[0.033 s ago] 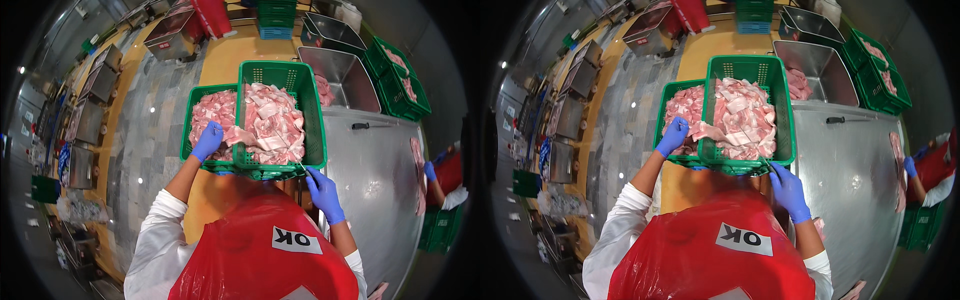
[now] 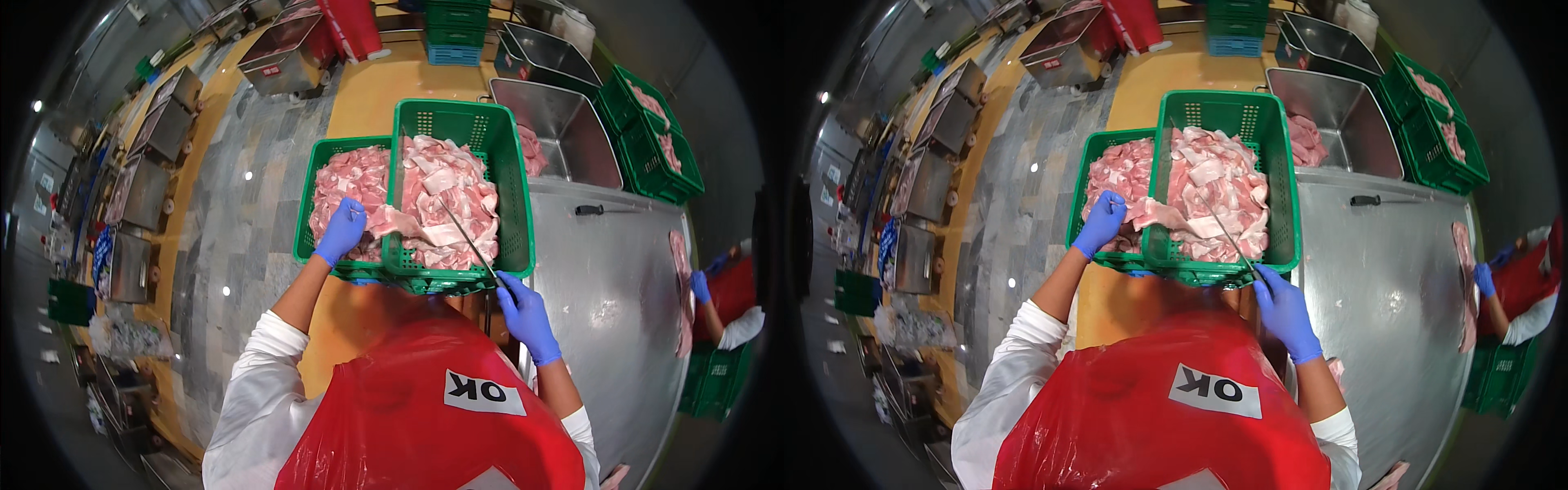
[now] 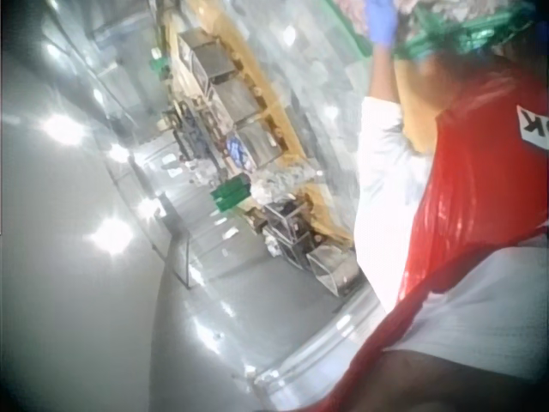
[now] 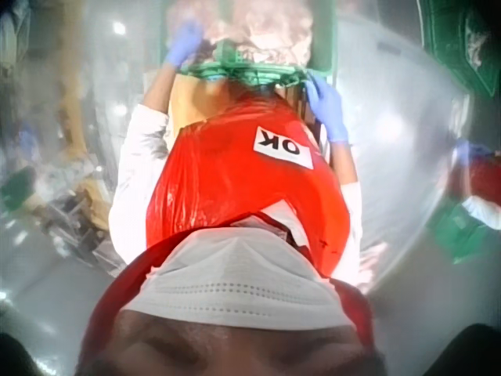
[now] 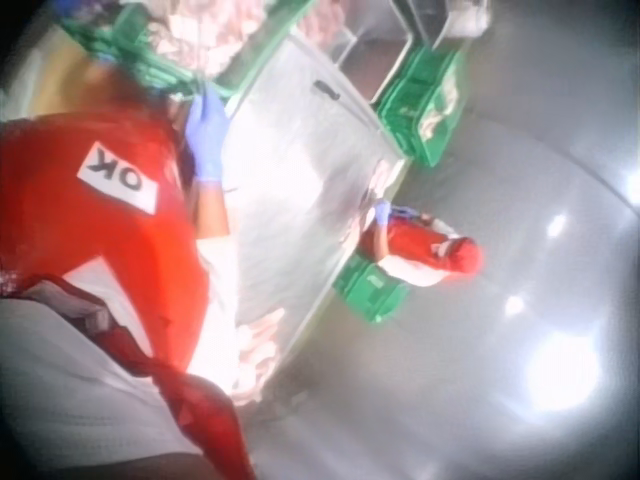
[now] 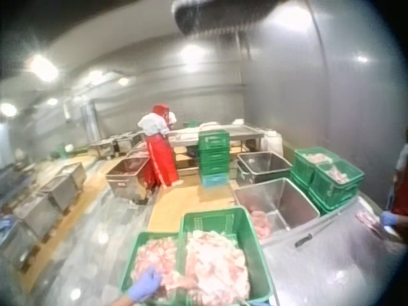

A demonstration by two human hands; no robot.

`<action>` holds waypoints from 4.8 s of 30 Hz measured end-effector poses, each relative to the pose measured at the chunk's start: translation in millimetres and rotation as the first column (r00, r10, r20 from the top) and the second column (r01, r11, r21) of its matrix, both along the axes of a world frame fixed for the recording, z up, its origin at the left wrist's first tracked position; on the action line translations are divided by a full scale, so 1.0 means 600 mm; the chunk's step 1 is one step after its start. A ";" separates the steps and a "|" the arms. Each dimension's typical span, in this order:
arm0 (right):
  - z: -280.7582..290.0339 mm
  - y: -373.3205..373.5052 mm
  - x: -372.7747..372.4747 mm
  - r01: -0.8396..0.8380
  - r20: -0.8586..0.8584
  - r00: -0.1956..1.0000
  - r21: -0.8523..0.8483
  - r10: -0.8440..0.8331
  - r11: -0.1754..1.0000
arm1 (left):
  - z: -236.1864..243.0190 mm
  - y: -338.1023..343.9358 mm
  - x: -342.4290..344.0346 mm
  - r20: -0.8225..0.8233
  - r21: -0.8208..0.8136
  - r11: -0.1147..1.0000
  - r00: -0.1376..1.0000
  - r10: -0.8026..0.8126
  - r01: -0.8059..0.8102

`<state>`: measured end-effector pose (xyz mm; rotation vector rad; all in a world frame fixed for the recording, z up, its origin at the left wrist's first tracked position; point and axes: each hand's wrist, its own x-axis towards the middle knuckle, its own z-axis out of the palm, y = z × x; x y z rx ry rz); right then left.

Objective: The person uses a knife to trim fat and connective tissue from large pieces of raw meat on a stainless steel table. The trimmed pieces are placed into green plastic crates. The person handles multiple cuts of meat, separating lean portions from fat.

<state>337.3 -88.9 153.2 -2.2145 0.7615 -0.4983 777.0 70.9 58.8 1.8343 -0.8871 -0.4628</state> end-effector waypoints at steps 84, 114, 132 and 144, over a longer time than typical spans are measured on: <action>-0.198 0.565 -0.696 0.774 -0.114 0.312 0.606 -0.943 0.183 | -0.097 -0.303 -1.033 0.114 0.677 -0.149 -0.302 -0.946 0.721; -0.069 0.376 -0.656 0.738 -0.409 0.656 0.523 -0.634 0.426 | -0.119 -0.168 -0.963 0.273 0.445 0.117 -0.010 -0.962 0.888; -0.071 0.335 -0.656 0.662 -0.373 0.710 0.642 -0.598 0.386 | -0.091 -0.172 -0.967 0.327 0.449 -0.006 -0.171 -0.929 0.893; -0.086 0.337 -0.647 0.677 -0.405 0.731 0.537 -0.550 0.503 | -0.085 -0.189 -0.952 0.294 0.487 -0.028 -0.194 -0.936 0.873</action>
